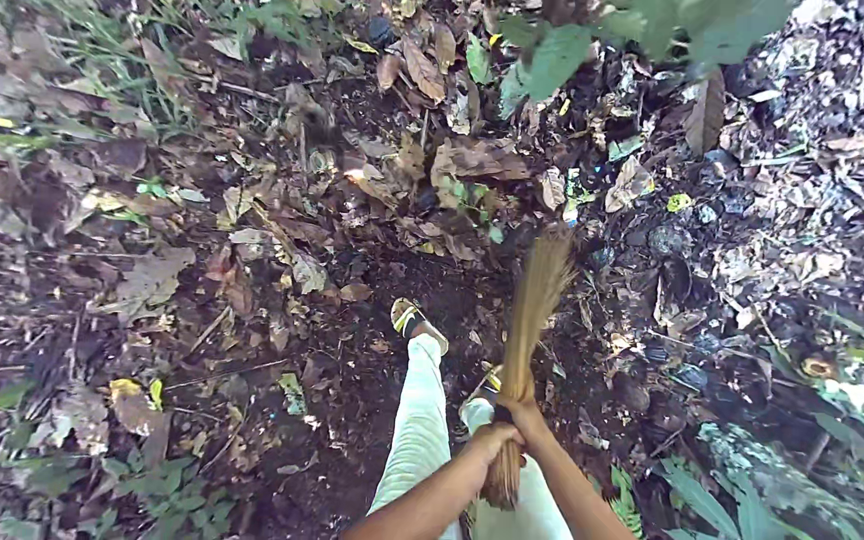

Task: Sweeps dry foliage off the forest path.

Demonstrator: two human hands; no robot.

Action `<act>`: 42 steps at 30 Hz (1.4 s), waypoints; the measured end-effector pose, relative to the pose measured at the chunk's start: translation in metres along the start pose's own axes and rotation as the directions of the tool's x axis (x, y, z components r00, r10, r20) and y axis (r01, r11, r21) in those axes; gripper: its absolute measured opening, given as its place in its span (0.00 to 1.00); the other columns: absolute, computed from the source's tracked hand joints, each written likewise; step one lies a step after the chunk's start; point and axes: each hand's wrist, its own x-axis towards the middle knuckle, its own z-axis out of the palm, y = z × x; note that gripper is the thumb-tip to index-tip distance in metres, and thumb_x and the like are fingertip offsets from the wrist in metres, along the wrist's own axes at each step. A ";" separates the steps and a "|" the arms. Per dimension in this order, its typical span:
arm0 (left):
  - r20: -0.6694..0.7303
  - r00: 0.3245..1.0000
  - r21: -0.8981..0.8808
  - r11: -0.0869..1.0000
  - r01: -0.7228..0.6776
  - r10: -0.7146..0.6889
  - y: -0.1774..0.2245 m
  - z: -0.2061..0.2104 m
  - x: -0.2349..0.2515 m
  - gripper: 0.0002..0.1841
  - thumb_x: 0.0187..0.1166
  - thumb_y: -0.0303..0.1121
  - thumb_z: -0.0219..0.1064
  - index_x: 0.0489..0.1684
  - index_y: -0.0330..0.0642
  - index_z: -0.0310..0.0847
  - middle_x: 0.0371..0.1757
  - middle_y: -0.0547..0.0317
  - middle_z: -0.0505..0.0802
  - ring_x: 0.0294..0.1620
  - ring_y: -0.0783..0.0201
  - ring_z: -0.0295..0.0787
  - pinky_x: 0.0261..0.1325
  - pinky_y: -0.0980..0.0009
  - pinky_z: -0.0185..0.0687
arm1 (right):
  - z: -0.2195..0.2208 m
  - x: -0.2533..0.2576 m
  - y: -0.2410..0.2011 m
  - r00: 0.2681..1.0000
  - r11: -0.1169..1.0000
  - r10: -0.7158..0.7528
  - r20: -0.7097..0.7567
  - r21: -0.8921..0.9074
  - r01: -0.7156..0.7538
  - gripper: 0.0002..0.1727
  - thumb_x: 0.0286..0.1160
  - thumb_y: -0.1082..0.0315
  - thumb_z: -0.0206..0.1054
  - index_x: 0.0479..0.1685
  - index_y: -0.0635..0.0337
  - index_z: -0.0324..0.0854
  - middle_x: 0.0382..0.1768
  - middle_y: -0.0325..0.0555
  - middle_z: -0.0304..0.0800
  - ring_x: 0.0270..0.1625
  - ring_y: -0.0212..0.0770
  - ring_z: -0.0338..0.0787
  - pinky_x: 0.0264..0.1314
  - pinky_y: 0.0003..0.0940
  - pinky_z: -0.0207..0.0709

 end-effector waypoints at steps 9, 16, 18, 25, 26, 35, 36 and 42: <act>-0.416 0.842 -0.370 0.781 -0.503 0.345 0.065 -0.077 -0.015 0.08 0.84 0.24 0.54 0.52 0.31 0.73 0.31 0.53 0.88 0.30 0.64 0.89 0.38 0.69 0.88 | 0.158 0.069 -0.093 0.774 0.886 0.079 0.629 -0.399 0.234 0.65 0.65 0.72 0.75 0.97 0.48 0.23 0.82 0.66 0.64 0.67 0.50 0.85 0.65 0.48 0.83; -0.151 0.957 -0.154 0.950 -0.270 0.248 0.023 -0.069 -0.089 0.23 0.73 0.22 0.65 0.67 0.25 0.67 0.40 0.52 0.89 0.37 0.66 0.90 0.48 0.66 0.89 | 0.116 -0.050 -0.066 0.960 0.987 -0.071 0.271 -0.120 0.107 0.66 0.55 0.71 0.75 0.96 0.57 0.27 0.83 0.65 0.65 0.70 0.42 0.83 0.68 0.39 0.81; -0.051 0.996 -0.107 0.992 -0.074 0.069 0.026 -0.100 -0.092 0.12 0.77 0.24 0.63 0.55 0.30 0.76 0.32 0.56 0.89 0.31 0.65 0.88 0.42 0.66 0.88 | 0.134 -0.054 -0.040 0.997 0.998 0.020 0.073 -0.053 -0.017 0.66 0.59 0.74 0.74 0.95 0.54 0.22 0.75 0.68 0.68 0.54 0.45 0.88 0.51 0.42 0.86; -0.477 0.850 -0.437 0.778 -0.450 0.223 0.084 -0.177 -0.049 0.09 0.85 0.26 0.55 0.51 0.29 0.76 0.33 0.52 0.88 0.32 0.63 0.88 0.40 0.68 0.87 | 0.268 0.063 -0.085 0.772 0.899 0.184 0.608 -0.421 0.117 0.66 0.64 0.76 0.76 0.96 0.58 0.22 0.90 0.68 0.51 0.85 0.55 0.69 0.83 0.50 0.68; -0.523 0.808 -0.432 0.733 -0.525 0.270 0.101 -0.180 -0.043 0.09 0.84 0.26 0.54 0.51 0.29 0.75 0.32 0.52 0.89 0.32 0.64 0.88 0.40 0.67 0.88 | 0.284 0.075 -0.103 0.736 0.876 0.173 0.655 -0.444 0.189 0.66 0.64 0.75 0.76 0.96 0.56 0.23 0.89 0.67 0.53 0.85 0.54 0.69 0.84 0.48 0.67; -0.206 0.947 -0.182 0.941 -0.285 0.247 0.083 -0.154 -0.111 0.21 0.73 0.24 0.65 0.64 0.26 0.70 0.37 0.54 0.90 0.35 0.67 0.90 0.46 0.67 0.89 | 0.218 -0.024 -0.095 0.946 0.991 -0.045 0.322 -0.106 0.083 0.65 0.56 0.74 0.76 0.95 0.59 0.30 0.71 0.64 0.78 0.56 0.44 0.91 0.57 0.41 0.88; -0.086 0.981 -0.132 0.974 -0.186 0.176 0.077 -0.155 -0.112 0.17 0.74 0.25 0.65 0.60 0.28 0.73 0.34 0.56 0.90 0.32 0.67 0.89 0.43 0.68 0.89 | 0.207 -0.038 -0.081 0.986 1.000 -0.017 0.167 -0.016 0.020 0.63 0.59 0.76 0.73 0.95 0.58 0.29 0.63 0.64 0.82 0.47 0.46 0.93 0.49 0.42 0.90; -0.077 0.994 -0.115 0.990 -0.081 0.073 0.103 -0.186 -0.021 0.12 0.79 0.32 0.65 0.49 0.31 0.81 0.33 0.52 0.90 0.31 0.62 0.87 0.41 0.63 0.87 | 0.220 0.049 -0.076 0.978 0.978 0.175 0.112 -0.134 -0.160 0.58 0.64 0.76 0.75 0.93 0.60 0.35 0.67 0.67 0.77 0.58 0.52 0.87 0.60 0.51 0.83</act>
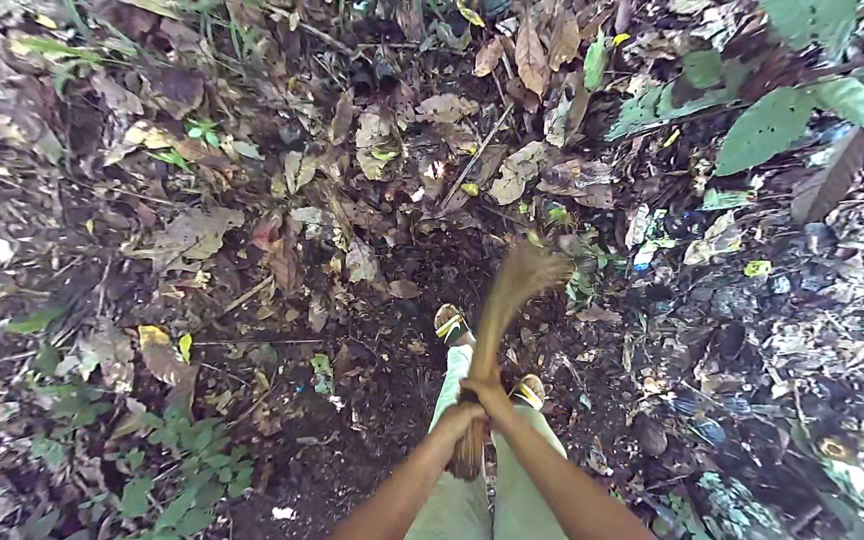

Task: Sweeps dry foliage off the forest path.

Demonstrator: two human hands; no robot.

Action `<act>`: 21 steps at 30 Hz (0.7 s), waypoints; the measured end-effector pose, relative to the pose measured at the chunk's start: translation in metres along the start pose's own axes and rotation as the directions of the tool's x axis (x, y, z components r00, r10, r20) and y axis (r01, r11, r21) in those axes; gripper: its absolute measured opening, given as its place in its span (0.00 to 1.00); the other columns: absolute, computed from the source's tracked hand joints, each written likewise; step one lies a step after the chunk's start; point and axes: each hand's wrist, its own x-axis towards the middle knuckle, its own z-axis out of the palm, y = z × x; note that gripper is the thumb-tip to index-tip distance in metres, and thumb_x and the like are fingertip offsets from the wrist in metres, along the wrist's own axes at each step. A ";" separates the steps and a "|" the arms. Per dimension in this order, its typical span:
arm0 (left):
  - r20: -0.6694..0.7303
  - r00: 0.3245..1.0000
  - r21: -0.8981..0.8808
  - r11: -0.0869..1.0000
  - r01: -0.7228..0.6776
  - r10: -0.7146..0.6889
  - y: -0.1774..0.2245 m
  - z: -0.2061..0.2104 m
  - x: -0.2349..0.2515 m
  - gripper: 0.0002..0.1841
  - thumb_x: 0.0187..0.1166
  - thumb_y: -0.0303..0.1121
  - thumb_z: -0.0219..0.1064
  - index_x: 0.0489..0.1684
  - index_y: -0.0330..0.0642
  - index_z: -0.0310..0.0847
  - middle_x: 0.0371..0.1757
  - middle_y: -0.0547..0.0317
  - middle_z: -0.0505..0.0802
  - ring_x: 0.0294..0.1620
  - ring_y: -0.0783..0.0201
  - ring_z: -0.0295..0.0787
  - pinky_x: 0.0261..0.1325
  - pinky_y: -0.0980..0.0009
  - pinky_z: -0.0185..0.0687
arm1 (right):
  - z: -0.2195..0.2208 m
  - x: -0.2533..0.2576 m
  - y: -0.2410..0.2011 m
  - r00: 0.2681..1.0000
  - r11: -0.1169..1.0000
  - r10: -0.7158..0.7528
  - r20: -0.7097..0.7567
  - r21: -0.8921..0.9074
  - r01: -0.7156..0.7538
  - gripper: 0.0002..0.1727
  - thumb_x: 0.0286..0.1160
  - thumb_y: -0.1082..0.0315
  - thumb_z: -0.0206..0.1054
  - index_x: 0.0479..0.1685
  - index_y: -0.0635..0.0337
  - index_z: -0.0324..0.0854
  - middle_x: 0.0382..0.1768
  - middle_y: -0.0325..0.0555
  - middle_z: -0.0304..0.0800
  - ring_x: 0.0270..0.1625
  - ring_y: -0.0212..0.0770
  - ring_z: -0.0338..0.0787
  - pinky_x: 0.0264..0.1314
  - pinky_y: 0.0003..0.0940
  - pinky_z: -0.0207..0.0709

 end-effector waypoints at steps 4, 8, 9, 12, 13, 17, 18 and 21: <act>-0.234 0.943 -0.306 0.903 -0.302 0.236 0.020 0.016 0.014 0.10 0.83 0.28 0.59 0.47 0.28 0.78 0.32 0.49 0.90 0.30 0.59 0.89 0.38 0.64 0.89 | 0.018 0.031 -0.072 0.937 0.942 -0.016 0.348 -0.309 0.131 0.66 0.63 0.73 0.78 0.96 0.51 0.24 0.76 0.67 0.70 0.56 0.51 0.89 0.57 0.48 0.86; -0.163 0.951 -0.088 0.956 -0.279 0.263 0.015 0.091 -0.052 0.18 0.76 0.25 0.61 0.62 0.24 0.69 0.35 0.49 0.90 0.34 0.63 0.90 0.44 0.66 0.90 | -0.053 -0.034 -0.069 0.922 0.957 -0.180 0.342 -0.157 0.245 0.67 0.57 0.73 0.78 0.97 0.53 0.28 0.82 0.65 0.67 0.65 0.47 0.86 0.65 0.45 0.83; -0.100 0.965 -0.031 0.969 -0.247 0.243 0.003 0.105 -0.066 0.22 0.74 0.25 0.63 0.65 0.23 0.68 0.37 0.48 0.90 0.36 0.63 0.91 0.47 0.65 0.90 | -0.072 -0.058 -0.056 0.938 0.966 -0.217 0.272 -0.082 0.247 0.68 0.54 0.73 0.78 0.96 0.54 0.29 0.77 0.63 0.72 0.60 0.45 0.89 0.61 0.44 0.86; 0.134 0.991 0.164 0.986 -0.021 -0.001 -0.015 0.135 -0.076 0.15 0.77 0.24 0.64 0.59 0.29 0.72 0.33 0.54 0.90 0.31 0.66 0.90 0.42 0.69 0.89 | -0.119 -0.109 -0.012 0.974 0.962 -0.212 -0.081 0.160 0.223 0.66 0.56 0.78 0.74 0.94 0.58 0.25 0.57 0.57 0.85 0.46 0.42 0.94 0.51 0.40 0.90; 0.194 0.975 0.262 0.963 0.055 -0.108 -0.013 0.143 -0.065 0.13 0.80 0.26 0.64 0.58 0.31 0.73 0.34 0.55 0.89 0.31 0.66 0.89 0.41 0.68 0.88 | -0.131 -0.110 -0.002 0.963 0.949 -0.158 -0.219 0.236 0.210 0.64 0.59 0.80 0.72 0.94 0.56 0.23 0.54 0.58 0.85 0.42 0.42 0.94 0.46 0.40 0.91; 0.175 0.950 0.481 0.864 0.148 -0.260 0.033 0.163 0.009 0.17 0.81 0.35 0.66 0.59 0.31 0.80 0.42 0.50 0.90 0.38 0.60 0.88 0.48 0.61 0.86 | -0.161 -0.041 -0.003 0.922 0.906 0.029 -0.385 0.400 0.139 0.51 0.72 0.76 0.66 0.92 0.56 0.31 0.43 0.55 0.84 0.33 0.42 0.90 0.35 0.40 0.87; 0.143 0.969 0.410 0.903 0.129 -0.203 0.042 0.161 0.016 0.15 0.82 0.34 0.64 0.57 0.30 0.80 0.41 0.50 0.90 0.37 0.61 0.88 0.46 0.62 0.86 | -0.158 -0.022 -0.015 0.948 0.936 0.030 -0.317 0.341 0.084 0.46 0.73 0.75 0.67 0.89 0.63 0.40 0.42 0.56 0.85 0.34 0.42 0.89 0.37 0.40 0.87; -0.029 0.997 -0.054 0.996 -0.077 0.075 0.041 0.148 0.011 0.09 0.86 0.27 0.55 0.49 0.31 0.78 0.33 0.54 0.88 0.31 0.65 0.86 0.38 0.70 0.86 | -0.129 0.010 -0.068 0.996 0.998 0.009 0.087 -0.068 -0.003 0.43 0.70 0.74 0.72 0.87 0.64 0.53 0.56 0.60 0.85 0.45 0.45 0.89 0.52 0.43 0.84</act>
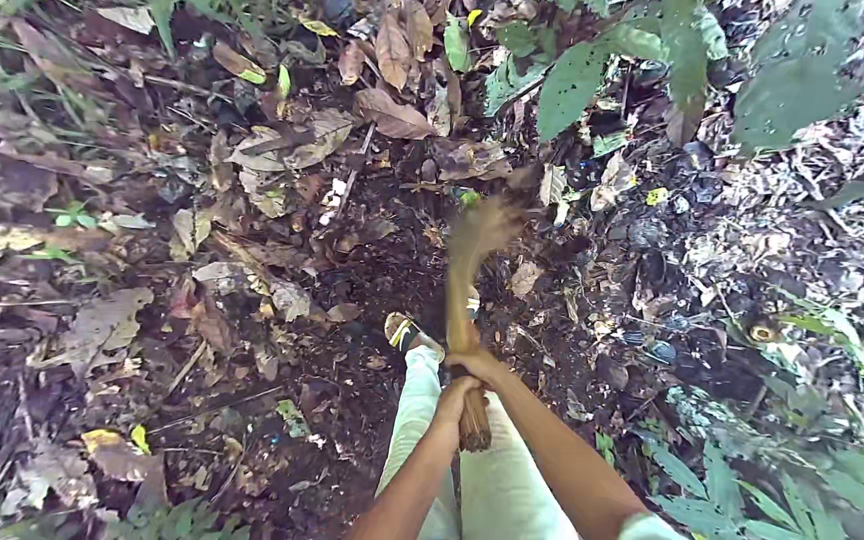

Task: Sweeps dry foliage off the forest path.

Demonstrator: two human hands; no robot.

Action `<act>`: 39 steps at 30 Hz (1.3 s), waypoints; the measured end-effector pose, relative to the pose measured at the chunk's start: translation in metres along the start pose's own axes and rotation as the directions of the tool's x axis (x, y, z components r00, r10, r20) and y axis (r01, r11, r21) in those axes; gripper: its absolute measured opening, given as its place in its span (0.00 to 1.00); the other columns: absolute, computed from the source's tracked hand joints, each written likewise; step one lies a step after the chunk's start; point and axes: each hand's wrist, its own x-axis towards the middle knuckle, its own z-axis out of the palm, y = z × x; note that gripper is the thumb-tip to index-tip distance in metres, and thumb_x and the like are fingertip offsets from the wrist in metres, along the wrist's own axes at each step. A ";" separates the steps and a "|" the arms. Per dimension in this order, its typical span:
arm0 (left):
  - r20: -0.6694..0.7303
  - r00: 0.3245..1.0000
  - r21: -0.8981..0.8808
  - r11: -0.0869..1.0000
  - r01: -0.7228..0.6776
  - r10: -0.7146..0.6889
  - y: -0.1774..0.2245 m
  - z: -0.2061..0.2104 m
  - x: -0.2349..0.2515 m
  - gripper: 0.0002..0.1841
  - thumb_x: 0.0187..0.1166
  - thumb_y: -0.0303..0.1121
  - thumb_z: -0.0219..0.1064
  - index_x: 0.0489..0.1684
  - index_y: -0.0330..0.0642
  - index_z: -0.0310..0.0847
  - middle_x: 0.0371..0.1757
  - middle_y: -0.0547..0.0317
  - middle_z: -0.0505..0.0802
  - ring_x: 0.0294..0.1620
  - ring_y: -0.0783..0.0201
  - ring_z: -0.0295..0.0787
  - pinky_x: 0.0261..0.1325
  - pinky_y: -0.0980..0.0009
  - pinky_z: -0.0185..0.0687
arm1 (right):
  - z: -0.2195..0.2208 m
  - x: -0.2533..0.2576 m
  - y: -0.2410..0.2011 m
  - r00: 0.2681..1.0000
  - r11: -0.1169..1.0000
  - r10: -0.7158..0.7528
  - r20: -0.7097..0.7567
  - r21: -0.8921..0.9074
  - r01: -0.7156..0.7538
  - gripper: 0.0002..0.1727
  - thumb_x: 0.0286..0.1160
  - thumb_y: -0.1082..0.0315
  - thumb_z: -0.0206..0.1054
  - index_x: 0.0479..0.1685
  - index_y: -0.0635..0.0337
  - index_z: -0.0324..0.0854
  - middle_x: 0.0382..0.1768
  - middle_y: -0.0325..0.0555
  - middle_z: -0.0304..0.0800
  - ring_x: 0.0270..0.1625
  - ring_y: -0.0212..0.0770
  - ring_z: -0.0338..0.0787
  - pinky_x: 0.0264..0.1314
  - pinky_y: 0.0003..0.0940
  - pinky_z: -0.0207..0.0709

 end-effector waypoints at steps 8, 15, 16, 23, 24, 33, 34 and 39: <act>-0.062 0.996 -0.073 0.995 -0.064 0.059 -0.034 0.050 -0.083 0.12 0.82 0.25 0.55 0.60 0.31 0.71 0.35 0.53 0.90 0.35 0.64 0.90 0.46 0.65 0.89 | -0.024 -0.095 -0.010 0.965 0.981 -0.188 0.184 -0.011 0.193 0.61 0.60 0.74 0.76 0.96 0.52 0.37 0.74 0.63 0.77 0.62 0.49 0.88 0.64 0.48 0.83; 0.166 0.929 0.495 0.843 0.211 -0.330 0.014 0.079 0.006 0.14 0.81 0.33 0.65 0.55 0.31 0.80 0.38 0.52 0.90 0.34 0.62 0.87 0.44 0.62 0.86 | -0.079 -0.054 0.026 0.885 0.901 -0.042 -0.464 0.365 0.234 0.56 0.69 0.76 0.70 0.93 0.56 0.29 0.54 0.62 0.80 0.40 0.46 0.89 0.41 0.45 0.87; 0.151 0.949 0.401 0.895 0.197 -0.276 0.021 0.082 0.011 0.11 0.83 0.32 0.63 0.53 0.32 0.80 0.35 0.54 0.89 0.32 0.63 0.86 0.42 0.65 0.86 | -0.083 -0.038 0.011 0.919 0.937 -0.048 -0.392 0.300 0.178 0.54 0.69 0.76 0.70 0.92 0.59 0.33 0.54 0.62 0.81 0.40 0.46 0.89 0.42 0.45 0.86; -0.275 0.944 -0.187 0.953 -0.237 0.181 -0.003 0.120 -0.034 0.15 0.87 0.28 0.56 0.64 0.26 0.71 0.44 0.43 0.89 0.43 0.58 0.89 0.52 0.59 0.87 | -0.070 -0.035 -0.074 0.877 0.956 -0.104 0.470 -0.197 0.219 0.61 0.61 0.72 0.74 0.97 0.48 0.34 0.76 0.63 0.72 0.50 0.48 0.90 0.48 0.47 0.87; -0.264 0.949 -0.168 0.961 -0.220 0.171 -0.008 0.123 -0.049 0.18 0.85 0.27 0.58 0.68 0.25 0.69 0.48 0.40 0.88 0.47 0.56 0.88 0.56 0.57 0.85 | -0.073 -0.051 -0.071 0.876 0.961 -0.111 0.470 -0.172 0.214 0.61 0.60 0.72 0.75 0.97 0.47 0.35 0.79 0.63 0.70 0.55 0.50 0.89 0.53 0.50 0.86; 0.162 0.985 0.058 0.997 0.046 -0.055 0.060 0.087 0.011 0.10 0.86 0.33 0.57 0.47 0.35 0.81 0.32 0.58 0.89 0.31 0.67 0.87 0.40 0.69 0.86 | -0.084 -0.003 -0.062 0.974 0.992 -0.121 -0.194 -0.001 0.123 0.58 0.65 0.74 0.76 0.93 0.60 0.35 0.70 0.67 0.75 0.62 0.53 0.85 0.62 0.50 0.82; 0.090 0.996 -0.094 0.996 0.001 0.007 0.062 0.094 0.019 0.10 0.87 0.31 0.56 0.46 0.34 0.80 0.31 0.57 0.88 0.30 0.67 0.86 0.38 0.70 0.85 | -0.084 0.014 -0.080 0.992 0.989 -0.096 -0.078 -0.119 0.086 0.58 0.66 0.74 0.75 0.94 0.58 0.34 0.72 0.67 0.75 0.62 0.53 0.86 0.63 0.50 0.82; -0.059 0.993 -0.244 0.963 -0.118 0.107 0.040 0.137 -0.007 0.11 0.87 0.28 0.56 0.57 0.28 0.74 0.36 0.51 0.89 0.35 0.63 0.88 0.44 0.65 0.87 | -0.102 -0.010 -0.105 0.975 0.935 -0.077 0.211 -0.324 0.144 0.68 0.59 0.75 0.77 0.97 0.52 0.25 0.86 0.66 0.60 0.76 0.52 0.79 0.74 0.48 0.77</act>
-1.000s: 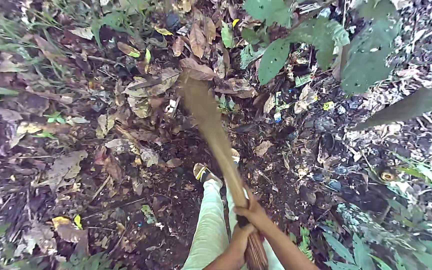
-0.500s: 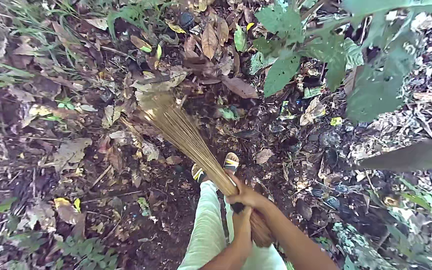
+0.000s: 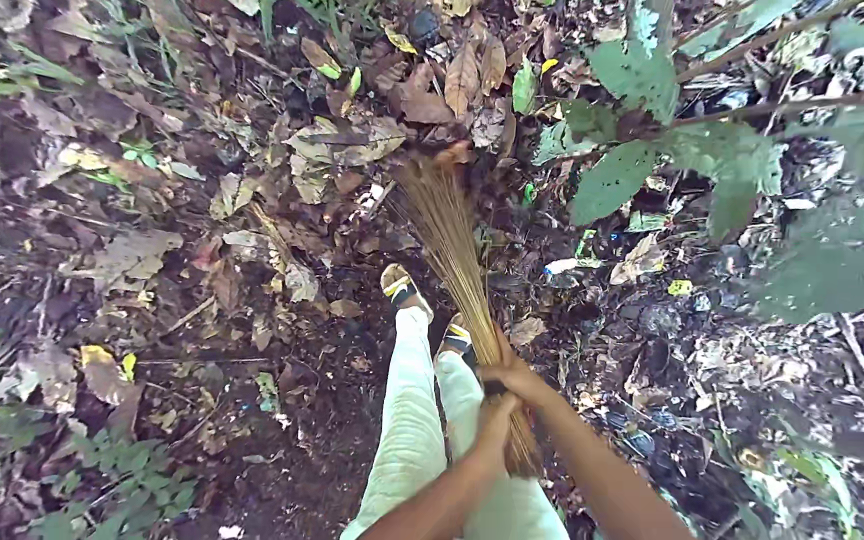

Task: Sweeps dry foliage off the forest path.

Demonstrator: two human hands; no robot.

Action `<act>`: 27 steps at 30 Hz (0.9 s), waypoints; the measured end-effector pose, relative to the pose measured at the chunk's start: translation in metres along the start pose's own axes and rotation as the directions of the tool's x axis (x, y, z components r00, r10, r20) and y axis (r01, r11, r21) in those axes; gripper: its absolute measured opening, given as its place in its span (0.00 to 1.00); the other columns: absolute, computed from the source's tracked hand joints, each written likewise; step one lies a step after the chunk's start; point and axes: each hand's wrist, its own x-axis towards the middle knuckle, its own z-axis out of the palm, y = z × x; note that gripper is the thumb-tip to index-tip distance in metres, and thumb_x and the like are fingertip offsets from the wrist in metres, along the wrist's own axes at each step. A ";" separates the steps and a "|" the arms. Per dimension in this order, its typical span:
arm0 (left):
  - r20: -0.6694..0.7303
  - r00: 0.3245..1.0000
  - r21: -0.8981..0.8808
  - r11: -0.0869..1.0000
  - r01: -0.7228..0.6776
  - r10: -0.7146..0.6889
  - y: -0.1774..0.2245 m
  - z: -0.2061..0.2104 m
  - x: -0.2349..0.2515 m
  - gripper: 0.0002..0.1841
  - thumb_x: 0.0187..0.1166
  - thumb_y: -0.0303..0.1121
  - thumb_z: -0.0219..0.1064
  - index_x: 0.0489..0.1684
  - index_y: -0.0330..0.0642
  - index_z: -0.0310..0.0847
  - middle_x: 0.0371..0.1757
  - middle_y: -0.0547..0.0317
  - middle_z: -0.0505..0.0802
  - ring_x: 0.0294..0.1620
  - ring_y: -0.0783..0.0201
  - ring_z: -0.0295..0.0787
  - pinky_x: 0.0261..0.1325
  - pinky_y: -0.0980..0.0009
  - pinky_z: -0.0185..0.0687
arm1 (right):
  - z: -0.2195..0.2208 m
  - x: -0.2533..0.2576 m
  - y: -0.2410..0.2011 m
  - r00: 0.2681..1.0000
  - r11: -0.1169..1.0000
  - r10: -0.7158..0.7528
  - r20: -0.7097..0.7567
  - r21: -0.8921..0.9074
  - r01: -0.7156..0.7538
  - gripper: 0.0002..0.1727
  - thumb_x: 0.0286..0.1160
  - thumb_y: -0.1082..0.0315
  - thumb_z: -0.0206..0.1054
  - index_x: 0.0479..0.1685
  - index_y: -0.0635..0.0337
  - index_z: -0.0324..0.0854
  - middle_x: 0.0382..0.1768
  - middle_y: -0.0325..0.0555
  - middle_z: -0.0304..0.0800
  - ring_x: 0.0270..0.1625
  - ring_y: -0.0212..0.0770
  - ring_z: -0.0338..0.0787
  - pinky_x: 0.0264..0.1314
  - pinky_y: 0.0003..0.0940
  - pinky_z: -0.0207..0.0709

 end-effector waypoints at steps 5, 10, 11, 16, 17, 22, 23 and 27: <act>0.210 0.959 0.178 0.972 0.153 -0.190 -0.001 0.007 -0.033 0.13 0.83 0.29 0.60 0.59 0.30 0.74 0.37 0.53 0.89 0.36 0.64 0.89 0.47 0.63 0.87 | -0.003 -0.068 0.008 0.960 0.979 0.034 -0.278 0.201 0.024 0.72 0.48 0.74 0.77 0.96 0.49 0.23 0.63 0.62 0.80 0.43 0.45 0.93 0.45 0.44 0.90; 0.199 0.975 0.106 0.991 0.077 -0.097 0.110 -0.018 0.060 0.12 0.88 0.33 0.54 0.52 0.34 0.77 0.35 0.56 0.87 0.33 0.66 0.85 0.41 0.68 0.86 | 0.001 0.068 -0.069 0.956 0.985 0.096 -0.277 0.162 -0.052 0.61 0.65 0.76 0.73 0.96 0.50 0.29 0.68 0.65 0.77 0.53 0.51 0.88 0.54 0.49 0.84; 0.152 0.988 0.014 0.999 0.033 -0.035 0.117 -0.031 0.071 0.12 0.88 0.33 0.53 0.52 0.33 0.77 0.36 0.55 0.88 0.35 0.65 0.87 0.42 0.68 0.86 | 0.010 0.090 -0.083 0.980 0.993 0.087 -0.177 0.091 -0.071 0.63 0.65 0.76 0.73 0.96 0.49 0.26 0.71 0.65 0.76 0.55 0.50 0.88 0.57 0.49 0.84; -0.156 0.982 -0.175 0.975 -0.134 0.107 0.113 -0.023 0.020 0.16 0.88 0.29 0.53 0.64 0.25 0.72 0.45 0.43 0.89 0.44 0.58 0.88 0.52 0.59 0.86 | 0.045 0.079 -0.128 0.965 0.981 0.001 0.262 -0.187 0.050 0.65 0.56 0.74 0.76 0.97 0.47 0.32 0.83 0.64 0.66 0.65 0.52 0.86 0.64 0.52 0.82; -0.173 0.982 -0.169 0.980 -0.106 0.077 0.115 -0.015 -0.006 0.17 0.88 0.29 0.54 0.68 0.25 0.70 0.48 0.41 0.88 0.47 0.56 0.87 0.55 0.57 0.85 | 0.049 0.059 -0.135 0.953 0.981 -0.009 0.302 -0.180 0.067 0.65 0.53 0.73 0.77 0.97 0.47 0.35 0.81 0.64 0.68 0.60 0.52 0.88 0.60 0.53 0.84; 0.118 0.984 0.014 0.992 0.129 -0.130 0.136 -0.043 -0.040 0.13 0.82 0.26 0.59 0.60 0.30 0.73 0.39 0.53 0.89 0.38 0.64 0.89 0.49 0.64 0.87 | 0.068 0.000 -0.125 0.989 0.993 -0.013 -0.146 0.116 0.030 0.66 0.53 0.74 0.75 0.97 0.49 0.30 0.74 0.63 0.74 0.49 0.48 0.91 0.48 0.47 0.88; 0.189 0.963 0.098 0.979 0.178 -0.193 0.154 -0.052 -0.021 0.11 0.83 0.28 0.59 0.57 0.32 0.75 0.37 0.55 0.90 0.36 0.64 0.89 0.46 0.65 0.88 | 0.069 0.016 -0.122 0.959 0.981 -0.013 -0.282 0.181 0.066 0.67 0.54 0.75 0.75 0.96 0.50 0.28 0.71 0.64 0.75 0.47 0.47 0.91 0.46 0.46 0.88; 0.224 0.958 0.117 0.981 0.154 -0.177 0.244 -0.069 0.063 0.09 0.86 0.31 0.58 0.51 0.34 0.79 0.32 0.57 0.87 0.30 0.67 0.84 0.38 0.69 0.84 | 0.063 0.125 -0.170 0.937 0.985 0.033 -0.347 0.172 0.029 0.59 0.67 0.76 0.72 0.95 0.53 0.30 0.67 0.64 0.77 0.52 0.48 0.88 0.52 0.46 0.85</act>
